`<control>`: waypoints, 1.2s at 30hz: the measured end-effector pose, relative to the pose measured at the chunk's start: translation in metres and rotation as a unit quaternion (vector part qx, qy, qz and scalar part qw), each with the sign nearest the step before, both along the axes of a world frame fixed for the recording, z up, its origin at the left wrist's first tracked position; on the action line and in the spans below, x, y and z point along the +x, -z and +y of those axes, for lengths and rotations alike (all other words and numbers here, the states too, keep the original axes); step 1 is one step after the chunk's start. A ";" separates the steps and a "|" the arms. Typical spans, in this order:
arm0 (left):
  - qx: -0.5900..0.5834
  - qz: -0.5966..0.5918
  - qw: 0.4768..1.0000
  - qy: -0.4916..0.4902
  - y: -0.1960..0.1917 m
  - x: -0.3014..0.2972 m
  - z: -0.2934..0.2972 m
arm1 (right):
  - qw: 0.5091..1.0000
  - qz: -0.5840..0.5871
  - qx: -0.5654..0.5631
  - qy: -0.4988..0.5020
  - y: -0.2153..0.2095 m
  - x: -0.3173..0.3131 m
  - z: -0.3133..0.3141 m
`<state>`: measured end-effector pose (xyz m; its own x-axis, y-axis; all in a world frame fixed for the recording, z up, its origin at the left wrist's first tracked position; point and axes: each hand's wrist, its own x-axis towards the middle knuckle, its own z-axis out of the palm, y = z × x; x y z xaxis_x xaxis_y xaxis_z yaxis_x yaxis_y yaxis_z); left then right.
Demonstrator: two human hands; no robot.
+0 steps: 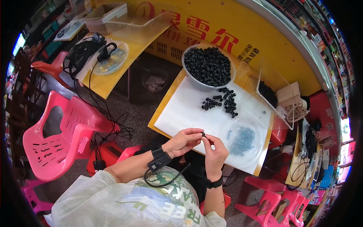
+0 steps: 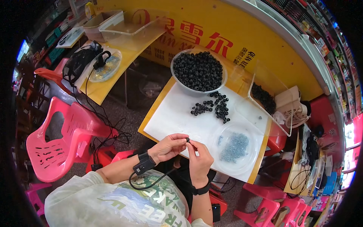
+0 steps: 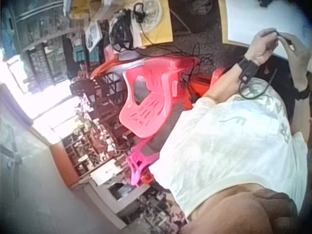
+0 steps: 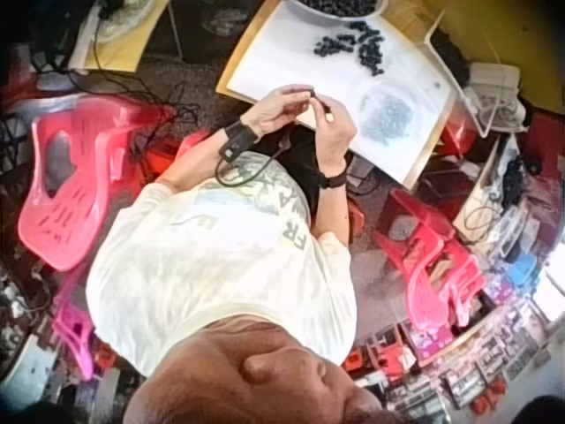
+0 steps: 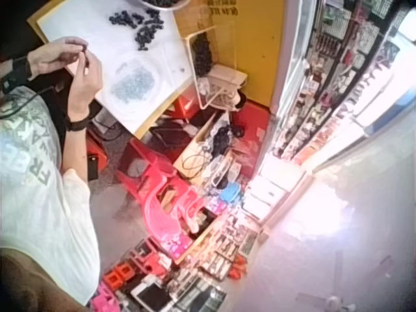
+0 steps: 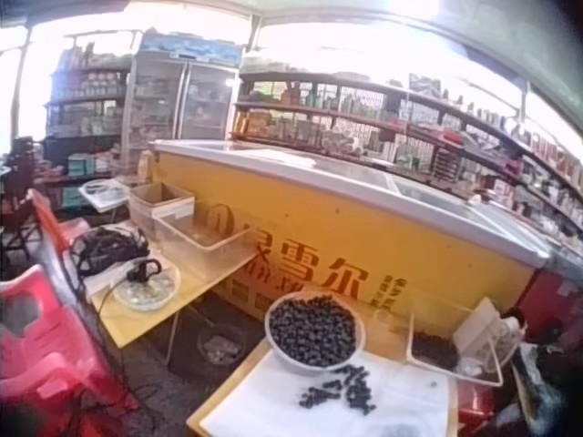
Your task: The recorder is assembling small black plastic components by hand at a workstation.
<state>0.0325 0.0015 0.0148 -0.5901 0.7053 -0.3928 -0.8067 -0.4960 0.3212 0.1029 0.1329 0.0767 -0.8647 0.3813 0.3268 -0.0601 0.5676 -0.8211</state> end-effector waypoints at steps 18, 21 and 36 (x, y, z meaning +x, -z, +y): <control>-0.005 0.097 0.995 -0.017 0.014 0.004 -0.001 | 0.828 -0.087 -0.553 0.028 0.031 0.003 -0.002; -0.010 0.075 0.997 -0.027 0.016 0.004 0.000 | 0.850 -0.082 -0.518 0.036 0.033 0.003 -0.005; 0.069 0.003 0.991 0.115 0.004 -0.007 -0.010 | 0.949 -0.141 -0.191 -0.208 0.012 -0.003 0.031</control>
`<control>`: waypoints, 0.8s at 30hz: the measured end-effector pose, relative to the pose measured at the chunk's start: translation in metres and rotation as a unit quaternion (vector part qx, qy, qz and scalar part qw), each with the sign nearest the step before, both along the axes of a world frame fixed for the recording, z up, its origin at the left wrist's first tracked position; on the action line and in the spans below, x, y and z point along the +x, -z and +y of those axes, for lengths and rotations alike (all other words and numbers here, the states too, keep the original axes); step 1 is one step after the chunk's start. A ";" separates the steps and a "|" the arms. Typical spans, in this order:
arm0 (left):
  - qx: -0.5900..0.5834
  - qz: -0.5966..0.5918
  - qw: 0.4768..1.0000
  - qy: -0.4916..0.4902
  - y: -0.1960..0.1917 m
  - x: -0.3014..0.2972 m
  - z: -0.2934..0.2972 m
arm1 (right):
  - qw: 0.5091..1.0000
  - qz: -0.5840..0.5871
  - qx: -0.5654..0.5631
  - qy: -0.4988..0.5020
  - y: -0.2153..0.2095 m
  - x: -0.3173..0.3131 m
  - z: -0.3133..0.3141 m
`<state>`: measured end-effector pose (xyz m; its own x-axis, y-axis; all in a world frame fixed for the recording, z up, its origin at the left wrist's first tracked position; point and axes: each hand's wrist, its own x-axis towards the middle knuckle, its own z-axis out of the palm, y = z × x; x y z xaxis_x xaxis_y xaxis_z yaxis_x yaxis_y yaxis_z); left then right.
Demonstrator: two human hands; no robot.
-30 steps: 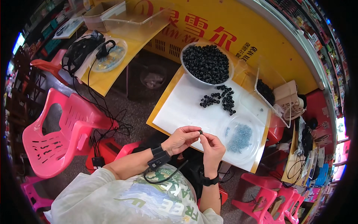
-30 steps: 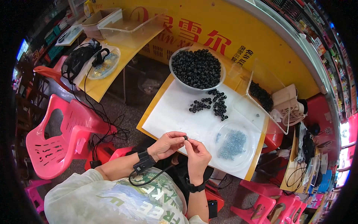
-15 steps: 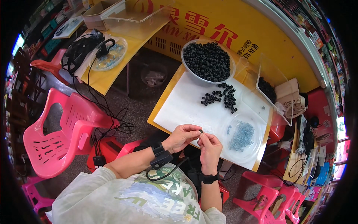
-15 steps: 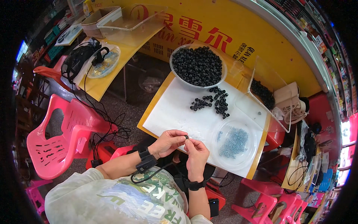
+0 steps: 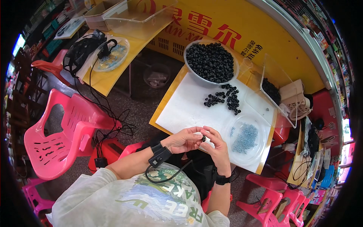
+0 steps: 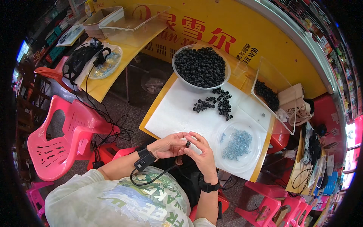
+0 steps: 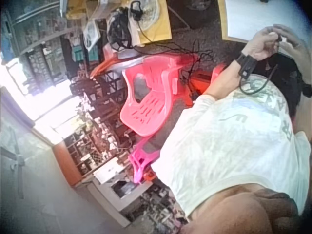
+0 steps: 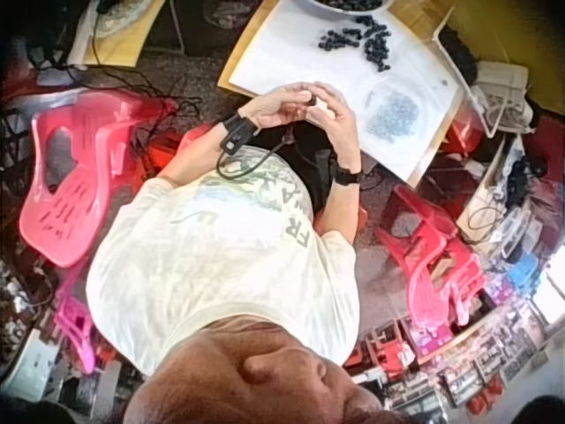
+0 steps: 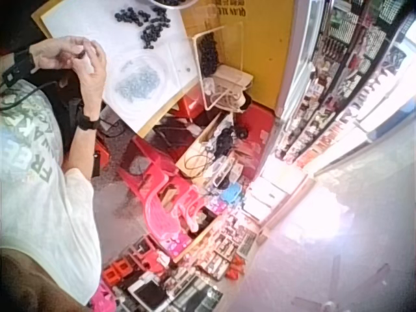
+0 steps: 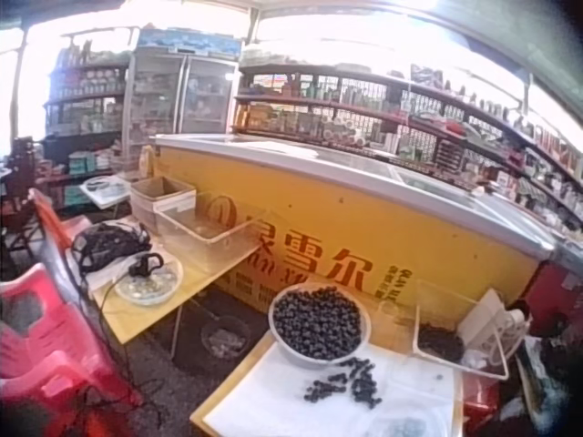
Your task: The recorder is assembling small black plastic components by hand at a workstation.
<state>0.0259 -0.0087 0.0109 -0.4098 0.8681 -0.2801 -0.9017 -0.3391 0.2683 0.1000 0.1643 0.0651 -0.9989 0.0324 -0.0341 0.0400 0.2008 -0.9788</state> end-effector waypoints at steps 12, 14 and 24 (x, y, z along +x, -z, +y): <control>-0.031 0.034 0.999 0.016 0.013 0.003 -0.003 | 0.999 0.041 -0.005 0.005 0.014 0.007 -0.009; -0.030 0.038 0.999 0.023 0.014 0.003 -0.003 | 0.999 0.030 -0.016 0.008 0.018 0.009 -0.009; -0.048 -0.004 0.999 0.018 -0.017 -0.021 0.005 | 0.983 -0.052 -0.108 0.140 -0.041 -0.043 0.049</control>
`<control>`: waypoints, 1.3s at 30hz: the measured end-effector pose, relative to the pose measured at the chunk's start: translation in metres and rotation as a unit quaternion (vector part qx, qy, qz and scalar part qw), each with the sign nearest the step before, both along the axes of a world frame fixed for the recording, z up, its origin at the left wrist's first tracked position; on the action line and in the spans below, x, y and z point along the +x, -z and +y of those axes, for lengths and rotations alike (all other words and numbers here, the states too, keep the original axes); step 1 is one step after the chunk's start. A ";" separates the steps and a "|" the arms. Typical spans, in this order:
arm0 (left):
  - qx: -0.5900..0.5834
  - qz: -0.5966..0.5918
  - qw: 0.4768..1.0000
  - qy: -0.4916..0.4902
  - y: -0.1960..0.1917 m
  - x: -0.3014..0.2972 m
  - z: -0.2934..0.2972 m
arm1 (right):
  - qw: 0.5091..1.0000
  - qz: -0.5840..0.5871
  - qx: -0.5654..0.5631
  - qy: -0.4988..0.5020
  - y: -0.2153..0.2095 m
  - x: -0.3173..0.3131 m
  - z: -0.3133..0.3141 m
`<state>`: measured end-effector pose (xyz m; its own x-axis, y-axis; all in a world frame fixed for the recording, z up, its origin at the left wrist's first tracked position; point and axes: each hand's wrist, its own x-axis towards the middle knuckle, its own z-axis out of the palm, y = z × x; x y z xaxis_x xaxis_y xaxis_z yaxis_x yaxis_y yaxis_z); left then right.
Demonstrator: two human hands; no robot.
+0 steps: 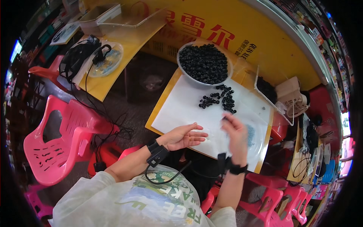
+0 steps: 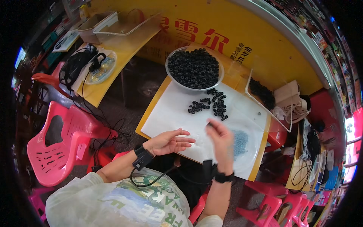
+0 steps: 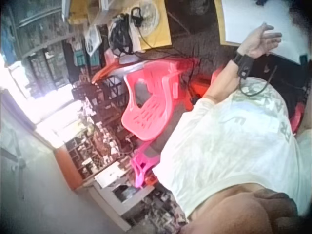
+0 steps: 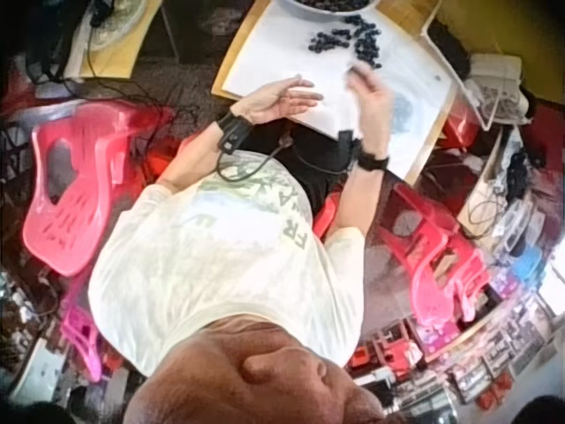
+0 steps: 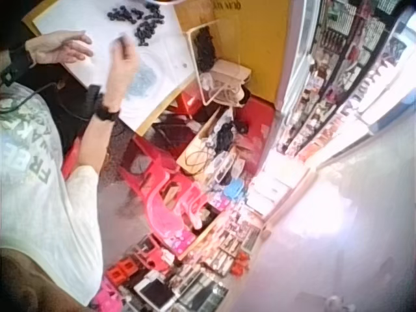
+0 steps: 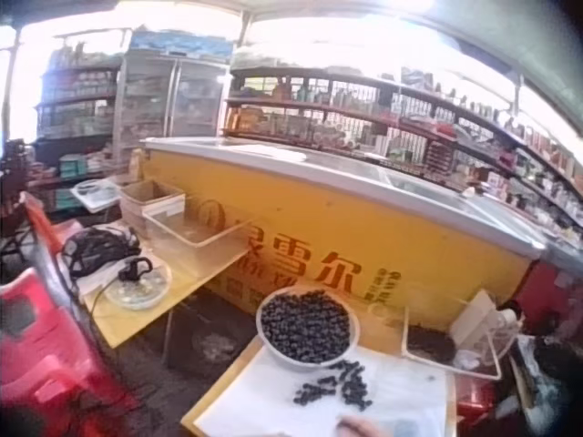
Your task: The recorder is assembling small black plastic components by hand at a workstation.
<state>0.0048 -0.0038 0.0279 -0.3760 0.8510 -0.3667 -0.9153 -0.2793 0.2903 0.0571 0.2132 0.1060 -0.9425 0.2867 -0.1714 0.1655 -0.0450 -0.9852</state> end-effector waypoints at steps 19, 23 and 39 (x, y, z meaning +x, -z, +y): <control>-0.013 -0.015 0.990 -0.138 0.019 -0.009 -0.020 | 0.793 0.151 0.589 -0.046 0.087 -0.086 -0.042; -0.039 0.022 0.981 -0.190 0.015 -0.009 -0.010 | 0.920 0.106 0.375 -0.044 0.053 -0.055 -0.056; -0.087 -0.004 0.994 -0.059 0.010 0.010 0.009 | 0.894 -0.029 0.398 0.203 0.042 0.124 0.047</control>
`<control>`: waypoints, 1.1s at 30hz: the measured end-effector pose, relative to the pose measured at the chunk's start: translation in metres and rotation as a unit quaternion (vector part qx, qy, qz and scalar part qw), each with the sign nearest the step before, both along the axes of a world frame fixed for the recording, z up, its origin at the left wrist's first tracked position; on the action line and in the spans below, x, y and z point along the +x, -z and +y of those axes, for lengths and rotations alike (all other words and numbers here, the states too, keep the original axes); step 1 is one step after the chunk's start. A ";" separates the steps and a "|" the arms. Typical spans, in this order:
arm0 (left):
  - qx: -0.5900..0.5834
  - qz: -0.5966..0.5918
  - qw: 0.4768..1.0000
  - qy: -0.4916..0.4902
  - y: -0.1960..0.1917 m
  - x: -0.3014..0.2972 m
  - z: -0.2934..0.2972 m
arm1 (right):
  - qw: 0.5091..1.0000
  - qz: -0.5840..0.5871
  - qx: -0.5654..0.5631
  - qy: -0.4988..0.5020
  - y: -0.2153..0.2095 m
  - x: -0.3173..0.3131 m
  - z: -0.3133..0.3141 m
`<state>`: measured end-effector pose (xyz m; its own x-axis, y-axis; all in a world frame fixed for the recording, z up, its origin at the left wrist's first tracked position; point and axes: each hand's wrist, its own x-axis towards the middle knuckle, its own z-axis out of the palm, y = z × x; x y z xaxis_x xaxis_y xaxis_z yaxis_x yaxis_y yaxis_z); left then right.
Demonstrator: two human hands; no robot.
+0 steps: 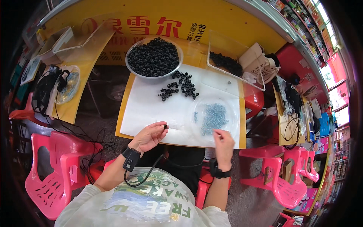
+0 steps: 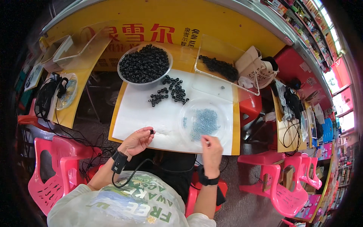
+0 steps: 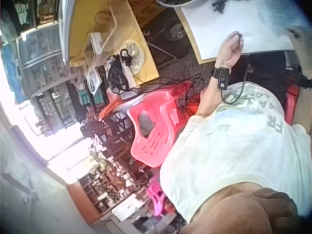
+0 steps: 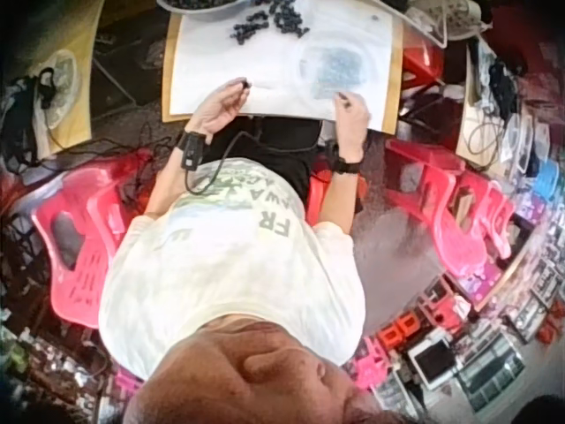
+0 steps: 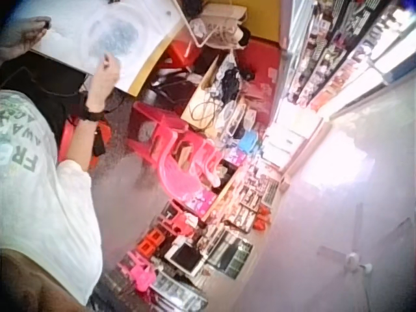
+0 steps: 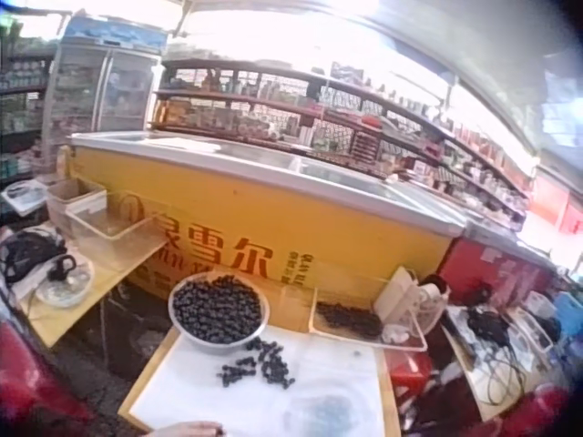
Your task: The recorder is assembling small black plastic components by hand at a workstation.
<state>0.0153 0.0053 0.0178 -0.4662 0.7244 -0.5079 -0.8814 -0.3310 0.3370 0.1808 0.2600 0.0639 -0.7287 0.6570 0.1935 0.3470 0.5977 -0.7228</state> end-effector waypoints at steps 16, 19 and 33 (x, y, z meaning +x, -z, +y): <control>0.011 0.010 1.000 0.008 0.005 0.001 0.005 | 0.995 -0.039 0.082 -0.042 0.038 0.016 0.051; 0.020 0.019 1.000 0.015 0.004 0.001 0.008 | 0.995 -0.036 0.093 -0.026 0.040 0.020 0.052; 0.019 0.005 1.000 0.010 0.001 0.000 0.007 | 0.992 -0.080 0.093 -0.017 0.030 0.023 0.053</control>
<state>0.0156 0.0119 0.0165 -0.4562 0.7520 -0.4758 -0.8848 -0.3262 0.3328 0.2036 0.3127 0.0339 -0.7815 0.5944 0.1899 0.4247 0.7296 -0.5360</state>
